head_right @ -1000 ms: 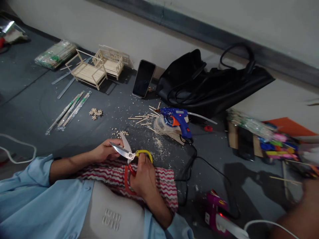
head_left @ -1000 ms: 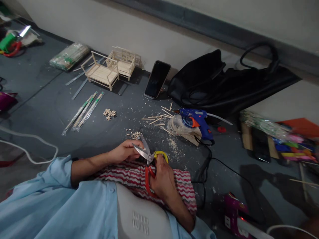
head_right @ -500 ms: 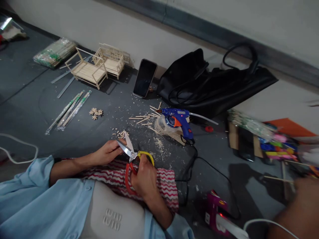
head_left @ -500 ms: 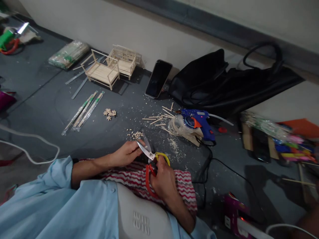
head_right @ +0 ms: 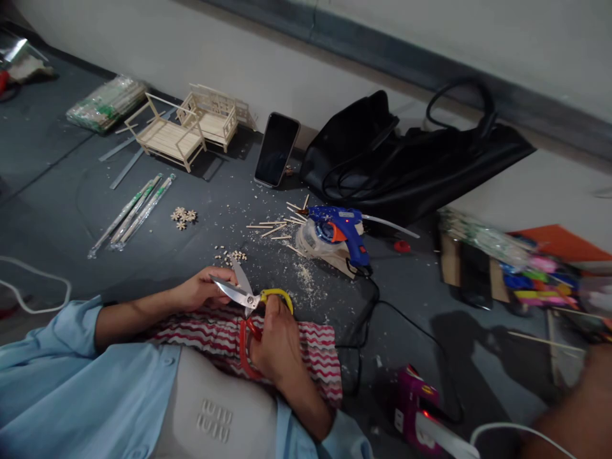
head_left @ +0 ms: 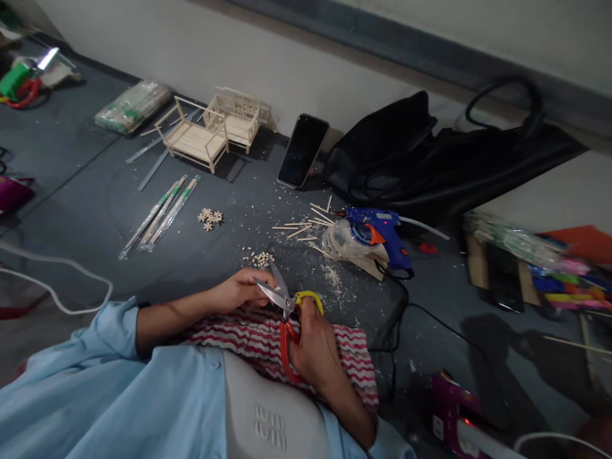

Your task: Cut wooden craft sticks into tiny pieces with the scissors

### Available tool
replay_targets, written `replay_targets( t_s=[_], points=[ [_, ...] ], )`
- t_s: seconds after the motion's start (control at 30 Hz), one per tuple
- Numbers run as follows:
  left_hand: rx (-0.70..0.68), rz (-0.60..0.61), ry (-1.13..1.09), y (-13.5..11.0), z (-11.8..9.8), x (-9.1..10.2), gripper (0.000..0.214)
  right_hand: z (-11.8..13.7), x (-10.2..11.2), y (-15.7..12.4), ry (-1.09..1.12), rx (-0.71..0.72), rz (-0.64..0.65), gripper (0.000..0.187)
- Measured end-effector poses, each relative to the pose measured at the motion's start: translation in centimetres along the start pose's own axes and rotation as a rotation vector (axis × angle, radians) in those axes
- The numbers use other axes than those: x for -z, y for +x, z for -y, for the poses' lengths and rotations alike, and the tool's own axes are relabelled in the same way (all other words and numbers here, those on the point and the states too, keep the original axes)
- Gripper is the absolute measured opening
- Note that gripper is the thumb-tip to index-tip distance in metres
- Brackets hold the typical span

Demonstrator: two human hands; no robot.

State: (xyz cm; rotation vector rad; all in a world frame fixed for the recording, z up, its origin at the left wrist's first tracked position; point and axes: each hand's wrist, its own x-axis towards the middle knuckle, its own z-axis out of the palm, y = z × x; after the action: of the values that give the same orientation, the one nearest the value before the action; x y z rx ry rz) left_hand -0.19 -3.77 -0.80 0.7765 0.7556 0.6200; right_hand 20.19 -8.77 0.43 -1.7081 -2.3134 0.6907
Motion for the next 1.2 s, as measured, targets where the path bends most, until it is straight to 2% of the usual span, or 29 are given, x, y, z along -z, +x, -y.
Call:
replay_targets(
  t_s=[0.13, 0.27, 0.33, 0.5, 0.63, 0.77, 0.93, 1.07, 1.2],
  points=[
    [0.054, 0.024, -0.052, 0.1, 0.1, 0.2, 0.042, -0.1, 0.0, 0.0, 0.002, 0.0, 0.035, 0.032],
    [0.025, 0.012, 0.014, 0.2, 0.3, 0.2, 0.045, -0.2, -0.1, -0.2, -0.018, -0.042, 0.05, 0.034],
    [-0.042, -0.02, 0.108, 0.4, 0.5, 0.1, 0.046, -0.2, -0.2, -0.2, -0.04, -0.082, 0.049, 0.035],
    [-0.318, -0.118, 0.451, 0.7, 0.8, 0.2, 0.041, -0.1, -0.3, -0.1, -0.06, -0.136, 0.052, 0.037],
    [-0.438, -0.116, 0.636, 0.5, 0.5, 0.4, 0.038, 0.2, 0.3, -0.3, 0.03, -0.134, 0.092, 0.027],
    [-0.524, -0.13, 0.705, 0.2, 0.4, 0.4, 0.037, 0.6, 1.0, -0.5, 0.17, -0.117, 0.111, 0.019],
    [-0.548, -0.11, 0.726, 0.3, 0.2, 0.5, 0.038, 0.6, 1.6, -0.5, 0.261, -0.147, 0.152, 0.021],
    [-0.598, -0.091, 0.743, 0.2, -0.4, 0.6, 0.034, 0.2, 1.8, -0.5, 0.411, -0.084, 0.2, 0.023],
    [-0.515, -0.158, 0.658, 0.4, -0.6, 0.9, 0.036, 0.1, 1.7, -0.4, 0.377, -0.077, 0.15, 0.022]
  ],
)
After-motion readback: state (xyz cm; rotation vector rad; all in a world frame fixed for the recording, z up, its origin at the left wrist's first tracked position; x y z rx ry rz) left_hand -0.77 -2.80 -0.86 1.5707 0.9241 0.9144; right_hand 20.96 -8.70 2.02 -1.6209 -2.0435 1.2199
